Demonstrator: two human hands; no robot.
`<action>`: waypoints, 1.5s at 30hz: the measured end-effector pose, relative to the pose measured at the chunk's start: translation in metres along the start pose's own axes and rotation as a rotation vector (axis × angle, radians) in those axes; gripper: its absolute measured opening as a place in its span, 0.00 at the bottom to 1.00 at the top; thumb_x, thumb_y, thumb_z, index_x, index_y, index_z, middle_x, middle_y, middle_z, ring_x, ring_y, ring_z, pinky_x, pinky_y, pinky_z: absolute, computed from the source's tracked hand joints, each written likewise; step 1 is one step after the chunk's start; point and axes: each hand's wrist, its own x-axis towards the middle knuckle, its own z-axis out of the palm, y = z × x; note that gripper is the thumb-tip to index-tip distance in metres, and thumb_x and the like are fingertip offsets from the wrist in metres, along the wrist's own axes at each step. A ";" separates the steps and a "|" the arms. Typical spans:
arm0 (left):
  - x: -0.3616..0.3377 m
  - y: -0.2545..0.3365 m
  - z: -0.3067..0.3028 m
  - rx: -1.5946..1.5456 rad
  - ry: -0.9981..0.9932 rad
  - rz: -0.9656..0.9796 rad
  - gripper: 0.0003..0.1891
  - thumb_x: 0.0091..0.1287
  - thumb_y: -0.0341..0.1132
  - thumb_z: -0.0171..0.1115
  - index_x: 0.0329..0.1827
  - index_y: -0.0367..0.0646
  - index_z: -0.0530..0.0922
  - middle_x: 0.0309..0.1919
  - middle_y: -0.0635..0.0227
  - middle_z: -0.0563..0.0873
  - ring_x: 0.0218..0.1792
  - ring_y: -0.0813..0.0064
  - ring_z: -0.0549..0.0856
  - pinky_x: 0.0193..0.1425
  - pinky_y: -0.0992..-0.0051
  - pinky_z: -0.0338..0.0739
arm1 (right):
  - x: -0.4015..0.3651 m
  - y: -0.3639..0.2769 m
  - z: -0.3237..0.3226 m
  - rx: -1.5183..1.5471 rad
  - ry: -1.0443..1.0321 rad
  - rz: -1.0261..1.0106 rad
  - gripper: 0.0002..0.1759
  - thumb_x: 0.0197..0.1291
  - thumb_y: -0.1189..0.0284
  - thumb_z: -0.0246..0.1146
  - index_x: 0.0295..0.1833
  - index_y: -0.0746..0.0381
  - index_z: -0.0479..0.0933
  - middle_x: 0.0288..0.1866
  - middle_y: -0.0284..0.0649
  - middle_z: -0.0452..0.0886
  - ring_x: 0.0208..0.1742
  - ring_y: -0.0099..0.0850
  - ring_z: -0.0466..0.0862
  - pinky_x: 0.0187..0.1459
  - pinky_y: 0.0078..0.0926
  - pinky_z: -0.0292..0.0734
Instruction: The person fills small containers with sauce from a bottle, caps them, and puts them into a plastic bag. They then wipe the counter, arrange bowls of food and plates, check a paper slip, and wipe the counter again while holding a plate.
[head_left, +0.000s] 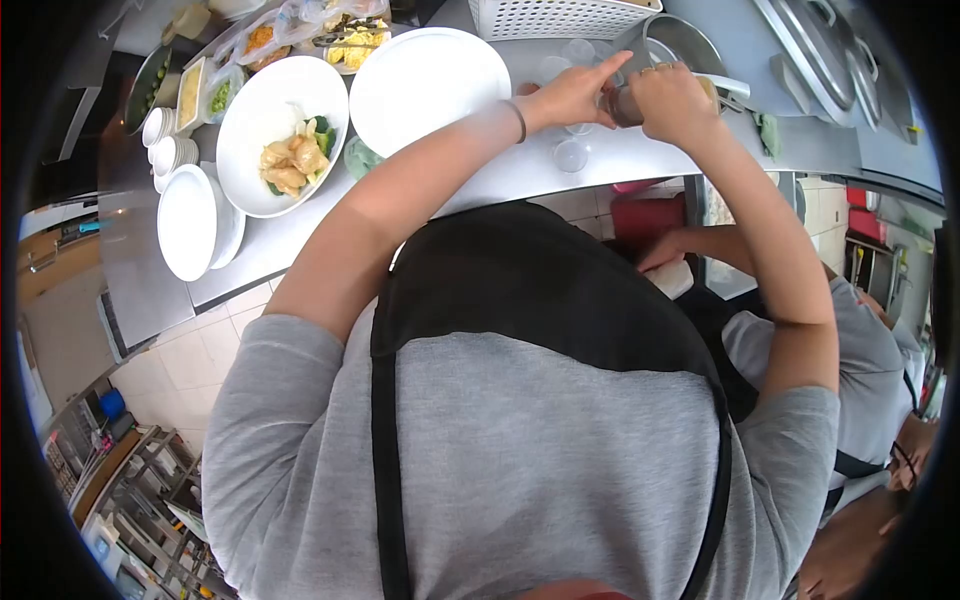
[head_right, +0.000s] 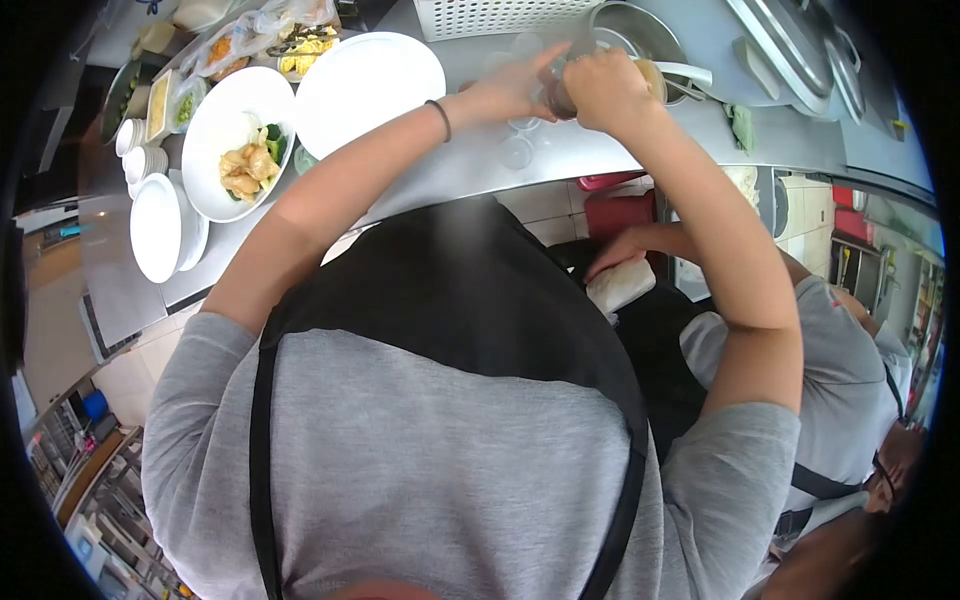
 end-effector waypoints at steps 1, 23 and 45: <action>0.001 0.001 -0.003 -0.013 0.013 -0.002 0.55 0.38 0.38 0.75 0.69 0.48 0.48 0.37 0.56 0.81 0.38 0.56 0.80 0.45 0.65 0.73 | 0.003 0.001 -0.002 -0.011 0.026 -0.030 0.14 0.37 0.75 0.63 0.34 0.64 0.75 0.31 0.42 0.81 0.37 0.36 0.82 0.43 0.31 0.73; -0.001 0.005 0.005 -0.054 0.077 -0.107 0.51 0.38 0.39 0.76 0.67 0.45 0.55 0.39 0.58 0.82 0.39 0.57 0.81 0.46 0.66 0.74 | 0.011 0.005 -0.013 0.083 -0.039 -0.070 0.05 0.38 0.75 0.64 0.26 0.62 0.79 0.28 0.43 0.81 0.34 0.37 0.82 0.38 0.31 0.76; 0.045 0.013 -0.008 0.085 -0.337 -0.096 0.45 0.40 0.34 0.71 0.66 0.51 0.58 0.35 0.63 0.83 0.38 0.64 0.82 0.42 0.69 0.74 | -0.021 0.026 0.042 0.495 -0.124 0.247 0.28 0.33 0.71 0.70 0.47 0.61 0.72 0.41 0.48 0.79 0.44 0.43 0.79 0.45 0.38 0.74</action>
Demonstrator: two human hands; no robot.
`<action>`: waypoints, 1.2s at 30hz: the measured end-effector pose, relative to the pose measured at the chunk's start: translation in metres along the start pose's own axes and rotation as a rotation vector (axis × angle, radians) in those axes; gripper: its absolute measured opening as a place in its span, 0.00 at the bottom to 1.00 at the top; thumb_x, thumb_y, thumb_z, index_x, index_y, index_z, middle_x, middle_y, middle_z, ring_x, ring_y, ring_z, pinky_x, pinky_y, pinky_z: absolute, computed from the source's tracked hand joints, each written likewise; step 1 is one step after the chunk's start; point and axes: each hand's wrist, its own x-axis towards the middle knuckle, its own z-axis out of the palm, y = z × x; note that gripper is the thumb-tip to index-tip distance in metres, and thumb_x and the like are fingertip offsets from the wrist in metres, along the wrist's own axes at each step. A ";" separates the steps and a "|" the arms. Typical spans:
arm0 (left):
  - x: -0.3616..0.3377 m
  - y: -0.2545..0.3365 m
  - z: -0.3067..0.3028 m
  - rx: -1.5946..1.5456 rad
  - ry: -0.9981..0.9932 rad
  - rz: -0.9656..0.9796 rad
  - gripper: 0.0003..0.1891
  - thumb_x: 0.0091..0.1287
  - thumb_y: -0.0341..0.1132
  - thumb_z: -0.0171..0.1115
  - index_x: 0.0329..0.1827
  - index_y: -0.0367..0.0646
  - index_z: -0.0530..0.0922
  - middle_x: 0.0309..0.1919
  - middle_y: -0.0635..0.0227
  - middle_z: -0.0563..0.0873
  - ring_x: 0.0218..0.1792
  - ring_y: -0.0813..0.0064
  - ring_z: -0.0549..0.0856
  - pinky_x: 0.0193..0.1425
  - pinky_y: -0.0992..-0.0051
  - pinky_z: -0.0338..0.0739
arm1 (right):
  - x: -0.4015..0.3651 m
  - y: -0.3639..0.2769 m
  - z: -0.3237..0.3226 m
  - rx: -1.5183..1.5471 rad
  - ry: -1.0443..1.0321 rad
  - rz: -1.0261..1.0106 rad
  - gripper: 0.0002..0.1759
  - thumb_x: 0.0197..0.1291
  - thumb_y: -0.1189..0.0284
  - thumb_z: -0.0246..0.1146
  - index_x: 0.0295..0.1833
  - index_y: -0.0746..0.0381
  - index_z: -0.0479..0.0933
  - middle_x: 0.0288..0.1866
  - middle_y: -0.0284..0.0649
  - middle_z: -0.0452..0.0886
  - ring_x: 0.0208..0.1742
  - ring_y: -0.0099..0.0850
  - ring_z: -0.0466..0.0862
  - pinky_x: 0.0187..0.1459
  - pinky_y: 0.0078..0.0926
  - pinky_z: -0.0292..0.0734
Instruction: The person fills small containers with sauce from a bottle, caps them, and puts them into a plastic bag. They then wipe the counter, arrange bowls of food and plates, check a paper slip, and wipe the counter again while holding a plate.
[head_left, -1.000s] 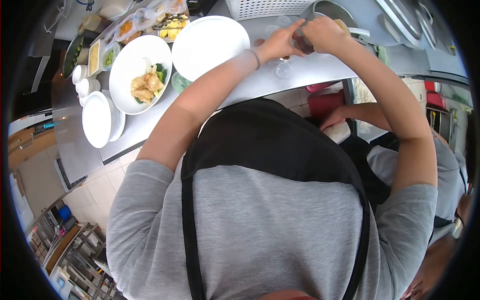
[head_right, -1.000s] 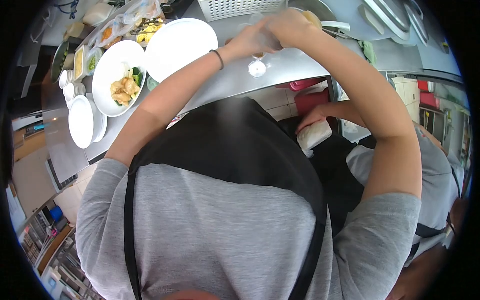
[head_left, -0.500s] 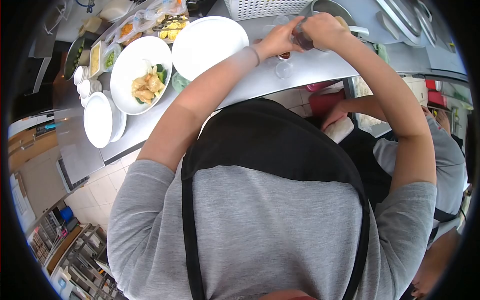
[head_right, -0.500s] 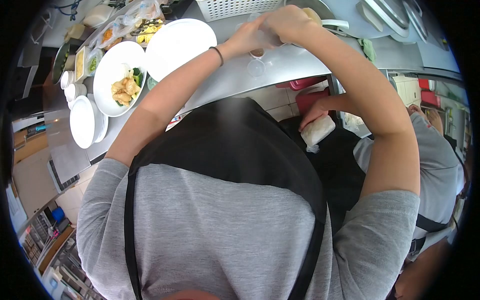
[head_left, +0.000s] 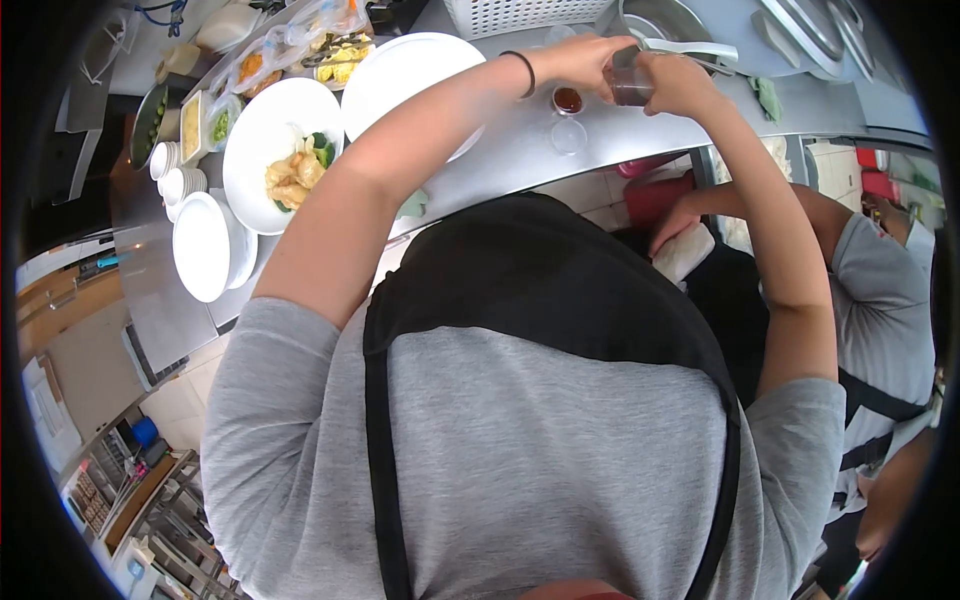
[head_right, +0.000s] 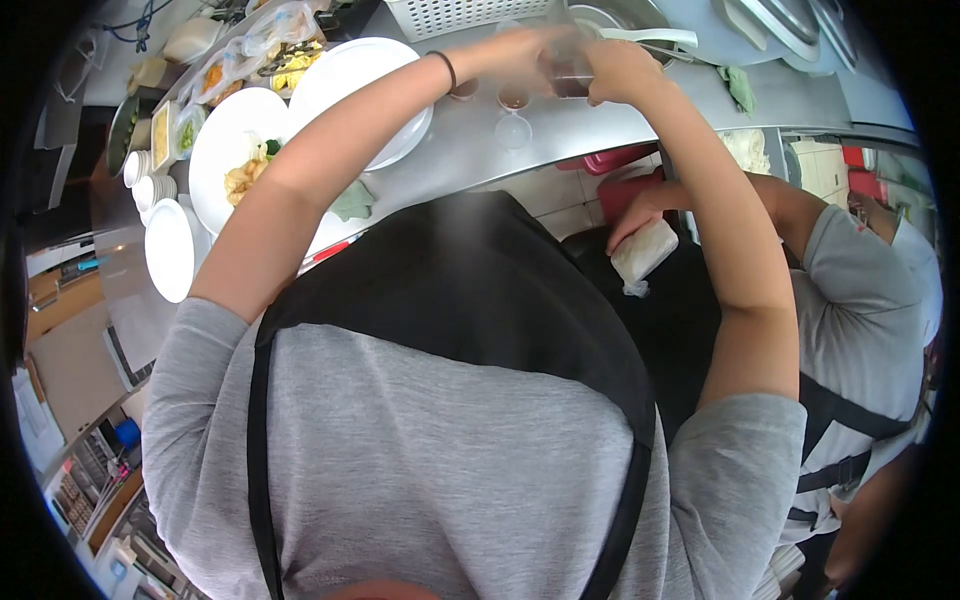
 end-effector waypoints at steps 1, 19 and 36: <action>0.005 0.000 0.000 0.004 -0.041 0.021 0.45 0.40 0.33 0.71 0.66 0.50 0.58 0.33 0.63 0.83 0.37 0.65 0.82 0.41 0.69 0.74 | -0.002 0.003 0.004 0.029 0.033 -0.021 0.30 0.32 0.70 0.70 0.48 0.61 0.71 0.41 0.48 0.79 0.44 0.44 0.79 0.46 0.39 0.73; 0.032 0.017 -0.033 -0.067 0.038 0.208 0.46 0.33 0.29 0.74 0.61 0.45 0.61 0.47 0.54 0.77 0.50 0.56 0.76 0.53 0.63 0.71 | -0.021 -0.007 -0.044 -0.218 0.341 0.065 0.23 0.36 0.71 0.66 0.43 0.64 0.72 0.37 0.46 0.79 0.43 0.43 0.79 0.44 0.37 0.73; 0.025 -0.025 -0.017 -0.431 0.352 0.118 0.34 0.39 0.33 0.74 0.53 0.38 0.69 0.45 0.56 0.80 0.46 0.65 0.80 0.50 0.69 0.75 | 0.044 -0.073 -0.093 -0.782 -0.141 -0.069 0.15 0.51 0.60 0.60 0.44 0.54 0.80 0.45 0.31 0.81 0.49 0.25 0.78 0.47 0.28 0.66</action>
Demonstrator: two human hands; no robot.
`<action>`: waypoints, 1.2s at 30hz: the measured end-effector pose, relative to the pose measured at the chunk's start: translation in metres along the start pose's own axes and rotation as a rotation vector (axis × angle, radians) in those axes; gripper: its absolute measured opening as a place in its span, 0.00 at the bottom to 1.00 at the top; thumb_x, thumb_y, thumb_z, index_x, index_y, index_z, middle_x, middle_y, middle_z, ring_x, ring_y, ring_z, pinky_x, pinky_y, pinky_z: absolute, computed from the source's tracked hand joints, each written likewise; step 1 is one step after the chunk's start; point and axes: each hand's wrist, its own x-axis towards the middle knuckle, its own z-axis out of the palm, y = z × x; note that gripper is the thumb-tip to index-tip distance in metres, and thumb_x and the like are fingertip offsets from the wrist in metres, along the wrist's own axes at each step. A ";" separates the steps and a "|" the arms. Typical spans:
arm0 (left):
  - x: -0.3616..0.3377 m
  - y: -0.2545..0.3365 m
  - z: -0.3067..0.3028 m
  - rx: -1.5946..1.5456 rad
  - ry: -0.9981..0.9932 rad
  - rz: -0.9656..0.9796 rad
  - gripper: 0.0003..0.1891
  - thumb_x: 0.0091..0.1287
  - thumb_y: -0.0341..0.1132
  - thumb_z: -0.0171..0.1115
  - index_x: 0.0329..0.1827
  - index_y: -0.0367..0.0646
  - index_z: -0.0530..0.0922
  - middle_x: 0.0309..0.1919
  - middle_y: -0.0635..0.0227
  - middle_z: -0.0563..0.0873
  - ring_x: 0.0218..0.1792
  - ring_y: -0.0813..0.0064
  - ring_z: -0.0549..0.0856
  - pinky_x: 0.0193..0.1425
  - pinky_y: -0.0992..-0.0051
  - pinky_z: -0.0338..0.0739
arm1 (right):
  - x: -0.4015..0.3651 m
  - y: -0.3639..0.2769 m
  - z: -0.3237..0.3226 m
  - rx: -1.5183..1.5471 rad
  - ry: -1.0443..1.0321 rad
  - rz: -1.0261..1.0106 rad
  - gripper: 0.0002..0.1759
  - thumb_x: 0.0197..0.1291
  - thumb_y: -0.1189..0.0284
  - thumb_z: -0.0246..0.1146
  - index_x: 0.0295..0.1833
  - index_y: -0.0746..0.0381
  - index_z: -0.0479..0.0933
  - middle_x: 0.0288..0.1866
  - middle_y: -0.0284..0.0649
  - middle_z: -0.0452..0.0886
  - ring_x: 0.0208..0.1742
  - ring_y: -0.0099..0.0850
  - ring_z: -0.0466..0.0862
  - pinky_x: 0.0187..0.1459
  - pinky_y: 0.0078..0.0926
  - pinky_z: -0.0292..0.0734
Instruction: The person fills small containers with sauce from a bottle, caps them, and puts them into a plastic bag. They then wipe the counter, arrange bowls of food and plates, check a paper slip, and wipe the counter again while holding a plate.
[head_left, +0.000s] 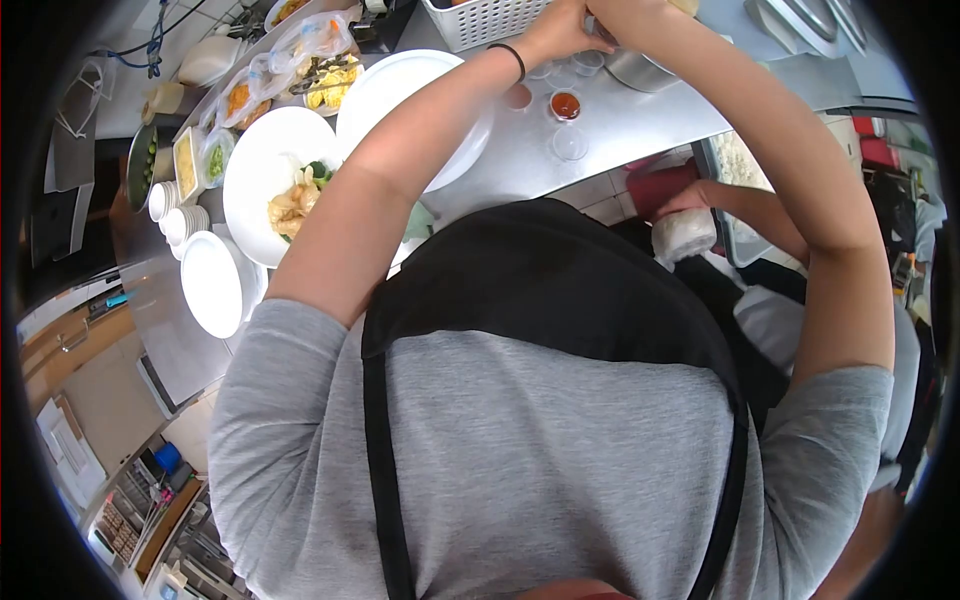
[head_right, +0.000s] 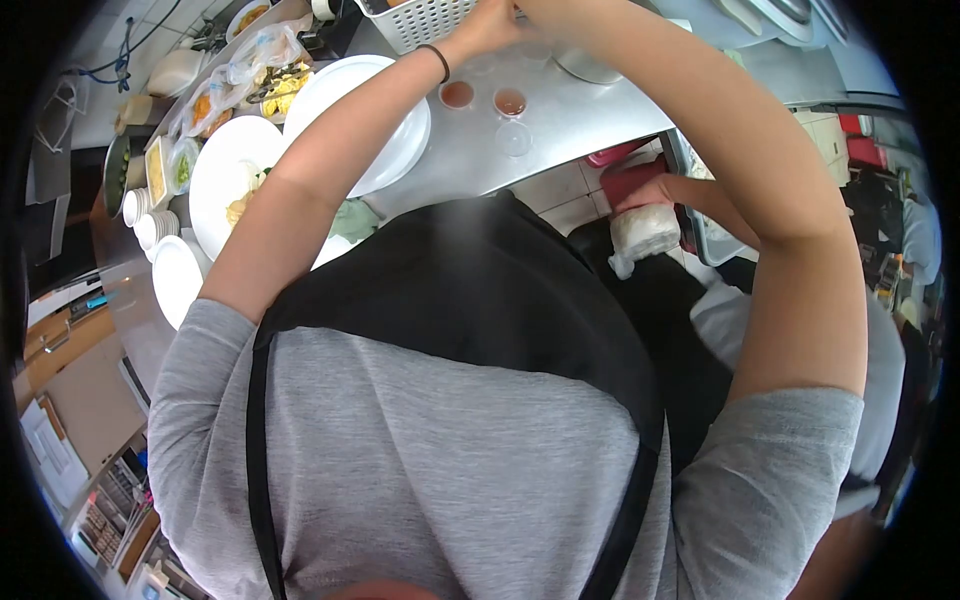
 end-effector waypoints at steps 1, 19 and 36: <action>0.000 -0.002 0.000 0.000 -0.001 0.000 0.34 0.39 0.33 0.74 0.53 0.38 0.69 0.45 0.56 0.80 0.46 0.65 0.80 0.50 0.69 0.75 | 0.004 -0.001 0.002 0.014 0.014 0.005 0.16 0.50 0.60 0.61 0.44 0.54 0.80 0.45 0.31 0.81 0.49 0.25 0.78 0.48 0.28 0.66; -0.012 0.009 0.004 0.179 0.071 -0.054 0.27 0.39 0.36 0.74 0.44 0.37 0.75 0.39 0.55 0.82 0.43 0.61 0.81 0.47 0.68 0.74 | 0.014 -0.002 0.010 -0.017 0.033 -0.046 0.16 0.48 0.60 0.61 0.42 0.55 0.81 0.44 0.33 0.82 0.48 0.25 0.79 0.52 0.29 0.65; -0.012 0.020 0.003 0.106 0.060 0.002 0.29 0.40 0.29 0.72 0.49 0.37 0.73 0.40 0.57 0.82 0.44 0.64 0.81 0.49 0.70 0.74 | 0.011 -0.002 0.023 -0.014 0.051 -0.055 0.15 0.49 0.62 0.59 0.43 0.54 0.81 0.46 0.34 0.81 0.50 0.26 0.78 0.54 0.30 0.63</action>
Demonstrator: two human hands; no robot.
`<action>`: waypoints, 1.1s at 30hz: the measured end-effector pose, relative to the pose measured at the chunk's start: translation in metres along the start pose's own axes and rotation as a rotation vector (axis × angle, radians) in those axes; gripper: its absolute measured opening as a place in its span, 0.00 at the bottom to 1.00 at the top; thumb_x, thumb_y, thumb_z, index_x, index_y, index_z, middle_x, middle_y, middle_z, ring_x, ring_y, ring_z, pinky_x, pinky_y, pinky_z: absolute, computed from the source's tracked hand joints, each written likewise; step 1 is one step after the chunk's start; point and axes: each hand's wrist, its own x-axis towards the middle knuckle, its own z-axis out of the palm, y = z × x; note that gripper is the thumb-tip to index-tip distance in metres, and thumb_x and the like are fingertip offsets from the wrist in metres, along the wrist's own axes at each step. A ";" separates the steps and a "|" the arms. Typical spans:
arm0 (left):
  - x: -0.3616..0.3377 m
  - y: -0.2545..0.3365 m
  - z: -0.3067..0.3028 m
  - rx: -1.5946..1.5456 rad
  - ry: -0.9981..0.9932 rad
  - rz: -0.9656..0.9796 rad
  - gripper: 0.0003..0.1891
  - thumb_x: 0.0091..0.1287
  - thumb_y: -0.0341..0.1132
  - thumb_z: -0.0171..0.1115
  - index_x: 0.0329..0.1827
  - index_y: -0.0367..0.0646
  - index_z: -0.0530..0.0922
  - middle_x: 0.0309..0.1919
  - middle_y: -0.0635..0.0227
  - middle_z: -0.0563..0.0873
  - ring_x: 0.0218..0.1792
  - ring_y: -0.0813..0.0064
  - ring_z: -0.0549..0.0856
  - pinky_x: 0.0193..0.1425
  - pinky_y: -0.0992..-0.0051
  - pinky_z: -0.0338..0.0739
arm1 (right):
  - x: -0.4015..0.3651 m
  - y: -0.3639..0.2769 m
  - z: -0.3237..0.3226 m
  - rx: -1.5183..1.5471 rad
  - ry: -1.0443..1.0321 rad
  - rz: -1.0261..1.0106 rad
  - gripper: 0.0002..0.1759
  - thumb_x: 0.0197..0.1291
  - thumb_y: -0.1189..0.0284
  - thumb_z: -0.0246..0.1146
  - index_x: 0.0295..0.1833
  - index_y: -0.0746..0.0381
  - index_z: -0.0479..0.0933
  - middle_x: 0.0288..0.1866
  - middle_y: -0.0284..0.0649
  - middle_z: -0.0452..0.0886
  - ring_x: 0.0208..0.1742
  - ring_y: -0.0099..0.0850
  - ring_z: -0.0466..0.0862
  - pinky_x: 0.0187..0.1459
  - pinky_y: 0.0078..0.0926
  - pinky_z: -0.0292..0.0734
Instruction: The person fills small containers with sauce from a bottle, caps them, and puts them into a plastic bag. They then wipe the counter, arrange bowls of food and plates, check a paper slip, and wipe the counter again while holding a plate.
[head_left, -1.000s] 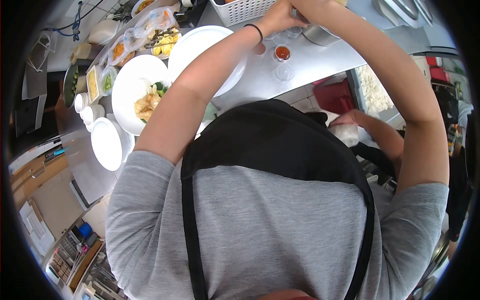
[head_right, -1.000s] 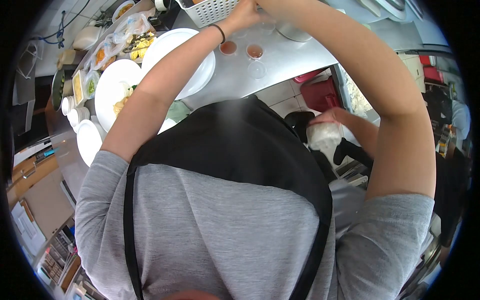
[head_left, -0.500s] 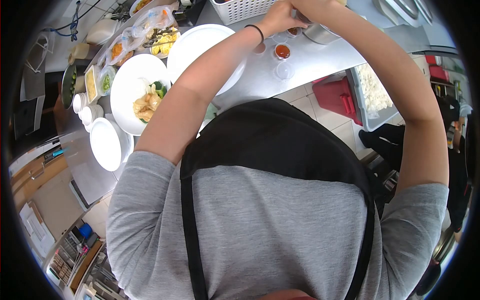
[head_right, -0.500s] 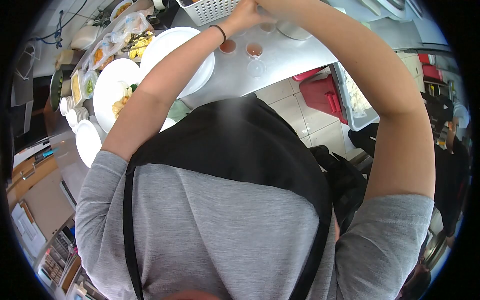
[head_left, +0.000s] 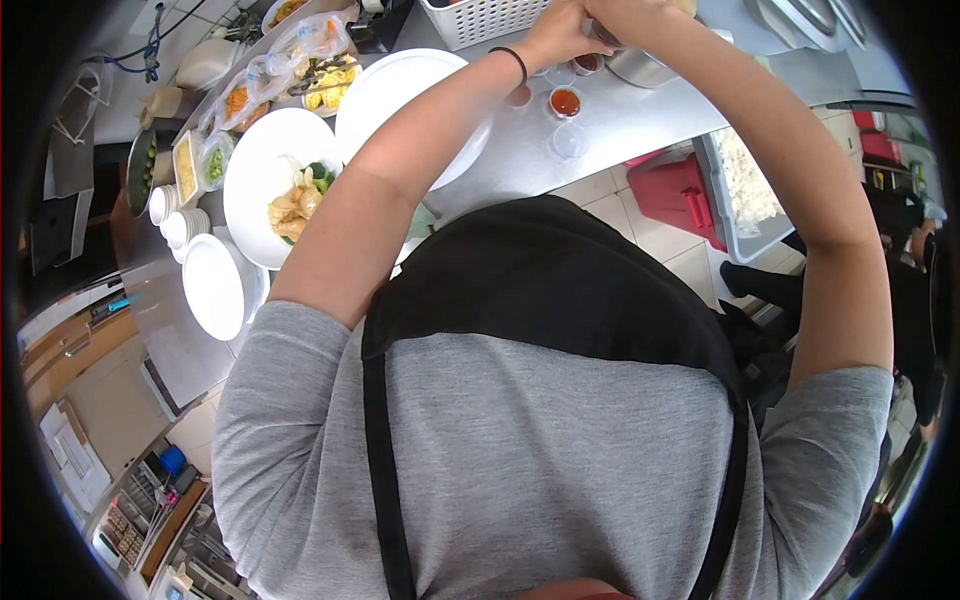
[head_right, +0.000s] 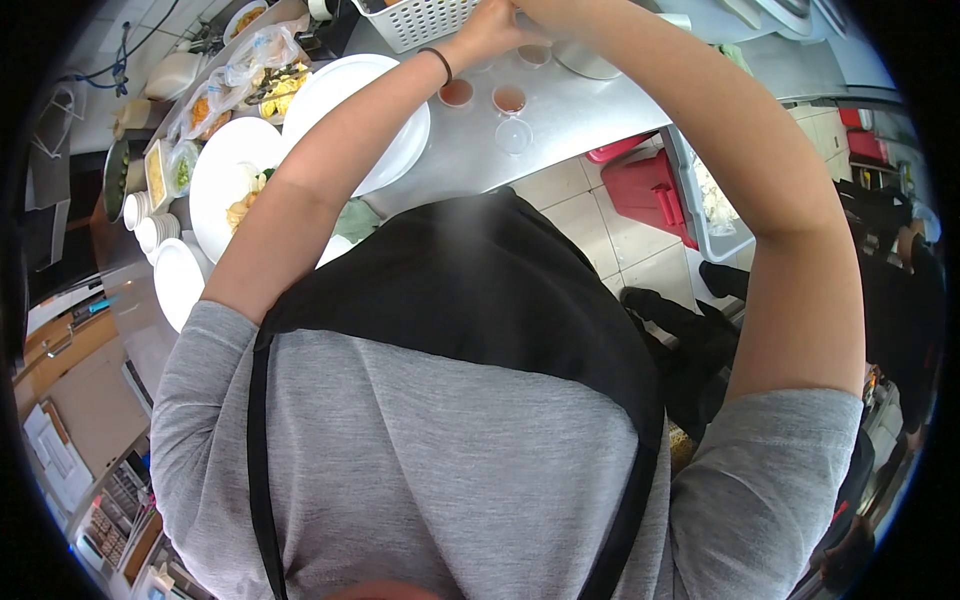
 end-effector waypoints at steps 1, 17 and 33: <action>0.000 0.000 0.000 0.002 -0.001 0.001 0.29 0.40 0.29 0.72 0.49 0.37 0.73 0.40 0.57 0.82 0.44 0.64 0.81 0.49 0.70 0.74 | 0.005 -0.003 0.015 -0.085 0.300 0.054 0.16 0.50 0.63 0.59 0.44 0.55 0.80 0.46 0.34 0.81 0.49 0.26 0.78 0.53 0.32 0.64; 0.007 -0.004 -0.001 0.092 -0.240 0.111 0.39 0.41 0.26 0.68 0.61 0.43 0.63 0.44 0.59 0.77 0.48 0.58 0.75 0.53 0.67 0.71 | -0.054 -0.037 0.059 0.704 0.153 0.558 0.23 0.40 0.65 0.66 0.44 0.63 0.73 0.38 0.45 0.81 0.43 0.41 0.80 0.43 0.34 0.75; 0.016 -0.046 -0.008 1.053 -0.315 -0.145 0.16 0.54 0.30 0.55 0.47 0.39 0.75 0.33 0.55 0.83 0.39 0.58 0.82 0.41 0.64 0.77 | -0.044 -0.131 0.157 1.543 0.785 0.852 0.34 0.41 0.59 0.70 0.50 0.68 0.69 0.42 0.52 0.77 0.43 0.45 0.79 0.44 0.35 0.72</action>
